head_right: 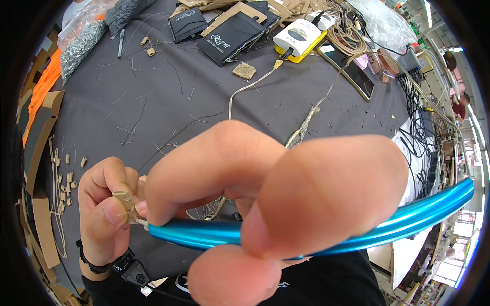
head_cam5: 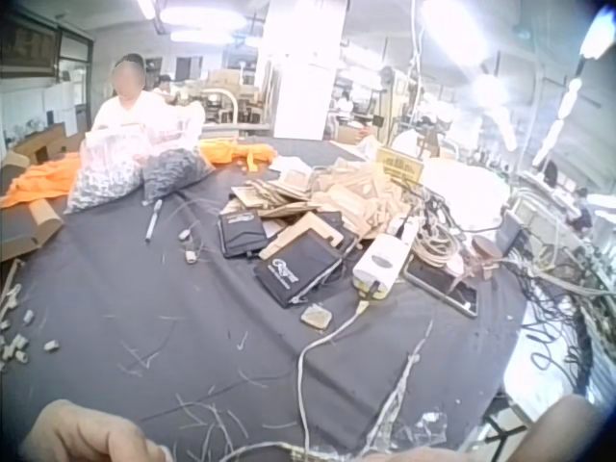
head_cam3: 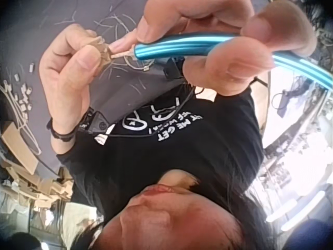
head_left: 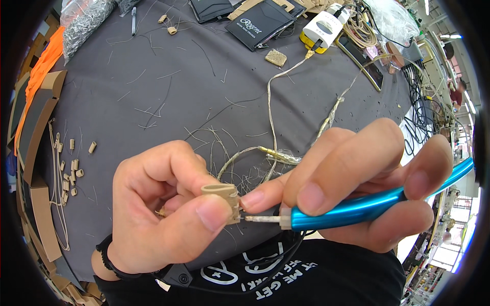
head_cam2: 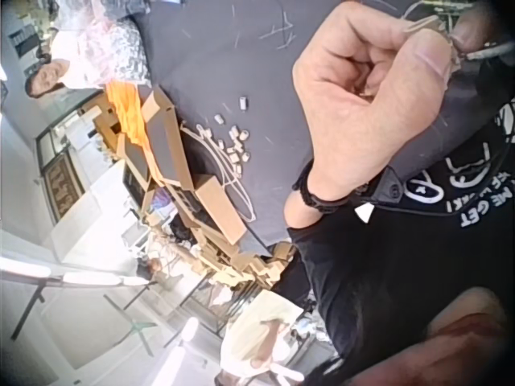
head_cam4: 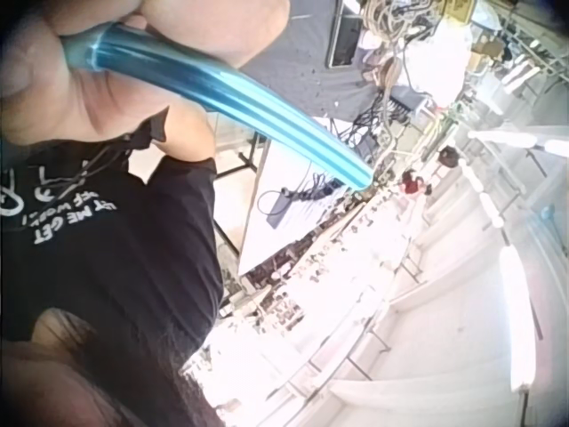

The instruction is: The person uses a blue pen-like tool to manipulate a small beige cylindrical object with a wire attached. They repeatedly insert the tool into the object and pull the wire, seemingly attempting to repair or adjust the connection. The task is performed continuously on the same object throughout the clip.

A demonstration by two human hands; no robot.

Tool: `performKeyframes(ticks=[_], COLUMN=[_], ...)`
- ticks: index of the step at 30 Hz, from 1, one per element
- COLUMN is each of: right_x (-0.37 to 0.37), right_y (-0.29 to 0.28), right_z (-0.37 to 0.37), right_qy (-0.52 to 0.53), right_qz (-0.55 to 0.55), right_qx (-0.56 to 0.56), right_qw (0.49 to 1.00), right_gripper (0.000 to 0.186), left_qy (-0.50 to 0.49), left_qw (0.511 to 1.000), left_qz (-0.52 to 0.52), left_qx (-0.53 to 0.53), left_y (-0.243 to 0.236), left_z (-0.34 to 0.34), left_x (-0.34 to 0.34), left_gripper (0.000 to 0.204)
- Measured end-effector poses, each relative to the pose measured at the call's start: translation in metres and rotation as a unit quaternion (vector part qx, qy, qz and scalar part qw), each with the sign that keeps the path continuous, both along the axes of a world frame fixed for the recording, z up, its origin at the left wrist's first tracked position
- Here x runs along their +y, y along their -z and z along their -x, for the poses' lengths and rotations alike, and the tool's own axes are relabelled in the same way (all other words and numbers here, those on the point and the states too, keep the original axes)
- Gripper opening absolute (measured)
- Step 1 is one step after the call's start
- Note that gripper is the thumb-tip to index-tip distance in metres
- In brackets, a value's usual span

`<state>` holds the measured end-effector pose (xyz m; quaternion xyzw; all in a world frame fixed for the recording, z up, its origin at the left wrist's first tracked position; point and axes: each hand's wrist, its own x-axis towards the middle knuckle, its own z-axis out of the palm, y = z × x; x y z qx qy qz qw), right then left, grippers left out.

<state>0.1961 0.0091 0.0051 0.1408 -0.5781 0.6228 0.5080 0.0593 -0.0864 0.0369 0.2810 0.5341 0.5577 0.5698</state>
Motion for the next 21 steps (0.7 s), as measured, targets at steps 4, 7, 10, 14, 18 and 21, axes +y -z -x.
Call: performKeyframes(ticks=[4, 7, 10, 14, 18, 21], right_x=[-0.0004, 0.0010, 0.0022, 0.0013, 0.0010, 0.0012], right_y=[-0.0023, -0.0035, -0.0033, -0.0048, -0.0054, -0.0043], right_z=[-0.0019, -0.0038, -0.0030, -0.0031, -0.0032, -0.0014], right_qy=[0.003, 0.000, -0.004, -0.005, -0.006, -0.011], right_qz=[-0.003, -0.003, -0.002, -0.001, 0.003, 0.009], right_qx=[-0.007, -0.012, -0.015, -0.018, -0.019, -0.020], right_qw=[1.000, 1.000, 1.000, 1.000, 1.000, 1.000], right_gripper=[0.031, 0.031, 0.031, 0.032, 0.032, 0.032], left_qy=[0.005, 0.005, 0.002, 0.003, 0.002, 0.002], left_qw=[1.000, 1.000, 1.000, 1.000, 1.000, 1.000], left_qz=[0.006, 0.003, 0.002, 0.000, 0.008, 0.010], left_qx=[-0.003, -0.002, -0.002, 0.002, 0.008, 0.011], left_y=[-0.0023, -0.0022, -0.0007, -0.0006, -0.0024, -0.0016], left_z=[-0.0004, -0.0010, -0.0008, -0.0011, -0.0018, -0.0016], left_x=[0.0006, 0.0015, 0.0005, 0.0004, 0.0010, 0.0012], left_gripper=[0.027, 0.028, 0.029, 0.030, 0.031, 0.031])
